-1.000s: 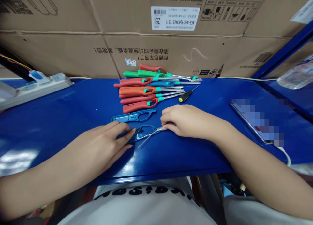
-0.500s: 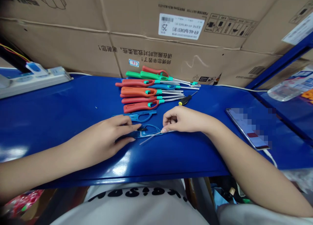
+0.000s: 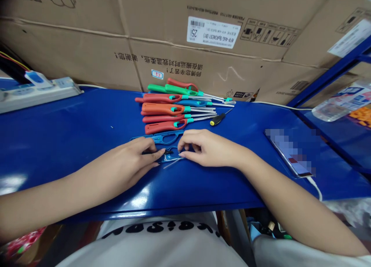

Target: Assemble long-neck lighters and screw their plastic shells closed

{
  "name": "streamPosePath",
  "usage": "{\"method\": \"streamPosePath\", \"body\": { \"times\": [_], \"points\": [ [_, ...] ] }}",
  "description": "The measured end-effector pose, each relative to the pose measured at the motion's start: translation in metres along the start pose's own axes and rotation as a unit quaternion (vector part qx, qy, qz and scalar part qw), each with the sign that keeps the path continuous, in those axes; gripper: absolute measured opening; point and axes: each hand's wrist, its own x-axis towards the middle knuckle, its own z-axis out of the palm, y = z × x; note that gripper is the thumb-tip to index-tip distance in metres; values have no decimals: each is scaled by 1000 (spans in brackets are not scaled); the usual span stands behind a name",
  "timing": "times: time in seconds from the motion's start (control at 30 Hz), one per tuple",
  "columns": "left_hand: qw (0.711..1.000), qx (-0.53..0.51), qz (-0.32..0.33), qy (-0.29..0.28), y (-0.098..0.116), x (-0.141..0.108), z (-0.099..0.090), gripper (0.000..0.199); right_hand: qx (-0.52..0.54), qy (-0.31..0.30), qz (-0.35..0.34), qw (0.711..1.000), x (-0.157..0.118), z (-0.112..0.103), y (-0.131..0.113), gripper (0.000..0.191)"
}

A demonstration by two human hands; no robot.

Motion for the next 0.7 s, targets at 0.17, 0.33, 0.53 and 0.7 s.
{"method": "streamPosePath", "body": {
  "times": [0.17, 0.33, 0.53, 0.7],
  "points": [
    [995, -83, 28, 58, -8, 1, 10, 25, -85, 61, -9, 994, 8, 19, 0, 16],
    [990, -101, 54, 87, -9, 4, 15, 30, -47, 82, -7, 996, 12, 26, 1, 13],
    [995, -76, 32, 57, -5, 2, 10, 31, -18, 81, -15, 996, 5, 10, -5, 12],
    [996, -67, 34, 43, -10, 1, 9, 39, -39, -8, -16, 999, -3, 0, -5, 16]
  ]
}}
